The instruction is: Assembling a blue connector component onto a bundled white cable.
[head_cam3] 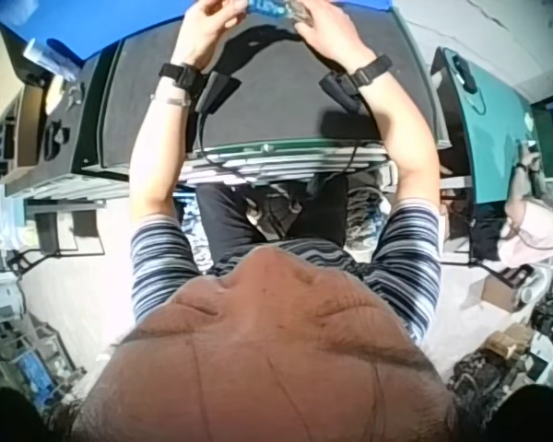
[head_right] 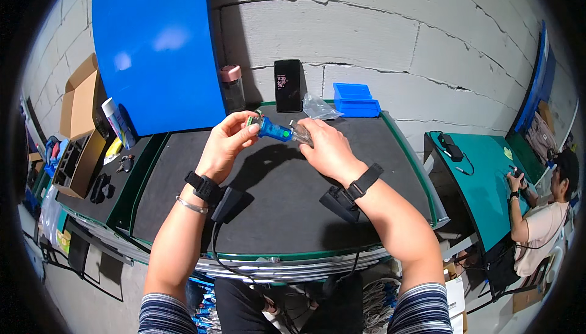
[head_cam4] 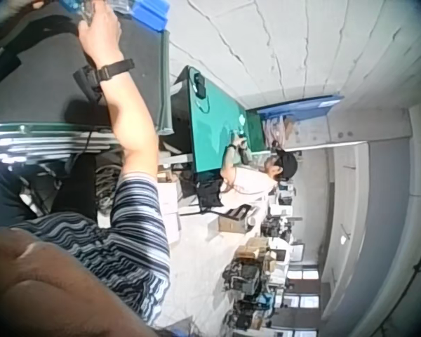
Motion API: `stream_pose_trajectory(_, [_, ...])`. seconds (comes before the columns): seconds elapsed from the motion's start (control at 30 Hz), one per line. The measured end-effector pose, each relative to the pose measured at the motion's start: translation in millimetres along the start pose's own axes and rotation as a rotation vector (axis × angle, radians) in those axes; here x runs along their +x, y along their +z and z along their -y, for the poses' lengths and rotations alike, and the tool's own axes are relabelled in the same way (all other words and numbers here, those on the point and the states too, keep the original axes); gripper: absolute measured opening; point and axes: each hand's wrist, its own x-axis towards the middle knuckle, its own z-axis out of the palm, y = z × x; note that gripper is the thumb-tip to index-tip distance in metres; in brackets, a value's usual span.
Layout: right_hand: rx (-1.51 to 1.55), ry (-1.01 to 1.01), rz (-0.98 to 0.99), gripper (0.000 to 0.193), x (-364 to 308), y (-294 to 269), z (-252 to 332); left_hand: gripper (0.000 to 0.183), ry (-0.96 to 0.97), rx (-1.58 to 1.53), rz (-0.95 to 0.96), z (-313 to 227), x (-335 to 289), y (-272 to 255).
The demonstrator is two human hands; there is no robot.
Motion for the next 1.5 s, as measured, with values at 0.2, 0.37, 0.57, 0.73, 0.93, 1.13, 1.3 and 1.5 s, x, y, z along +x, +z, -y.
stream_pose_trajectory(0.2, [0.152, -0.123, 0.000, 0.040, -2.9, 7.4, 2.5, 0.037, 0.014, 0.144, 0.159, -1.7, -3.5, 0.8])
stream_pose_trajectory(0.37, [0.092, -0.291, -0.069, 0.030, -0.9, 12.9, 2.3, 0.042, 0.065, 0.307, 0.238, -10.6, -6.7, 3.8])
stream_pose_trajectory(0.57, [0.121, -0.291, 0.023, 0.030, -1.0, 9.6, 1.0, 0.038, 0.172, 0.576, 0.128, -13.1, -12.3, 11.0])
stream_pose_trajectory(0.73, [0.124, -0.239, 0.067, 0.031, -0.7, 7.9, 3.3, 0.034, 0.254, 0.796, 0.037, -4.8, -11.2, 12.5])
stream_pose_trajectory(0.93, [0.383, -0.079, 0.268, 0.033, -1.9, 2.3, 6.6, 0.031, -0.131, 0.287, 0.228, -1.1, -3.9, -7.5])
stream_pose_trajectory(1.13, [0.108, 0.003, 0.004, 0.032, -4.5, 11.3, 1.3, 0.029, 0.182, 0.712, -0.241, 5.8, 0.3, -10.5])
stream_pose_trajectory(1.3, [0.153, -0.153, -0.137, 0.034, -0.6, 8.9, -1.3, 0.034, 0.074, -0.055, -0.264, -6.5, 2.0, -19.3])
stream_pose_trajectory(1.5, [0.142, -0.266, -0.254, 0.040, -1.6, 3.2, 9.1, 0.034, 0.155, 0.031, -0.094, -15.2, -8.8, -0.7])
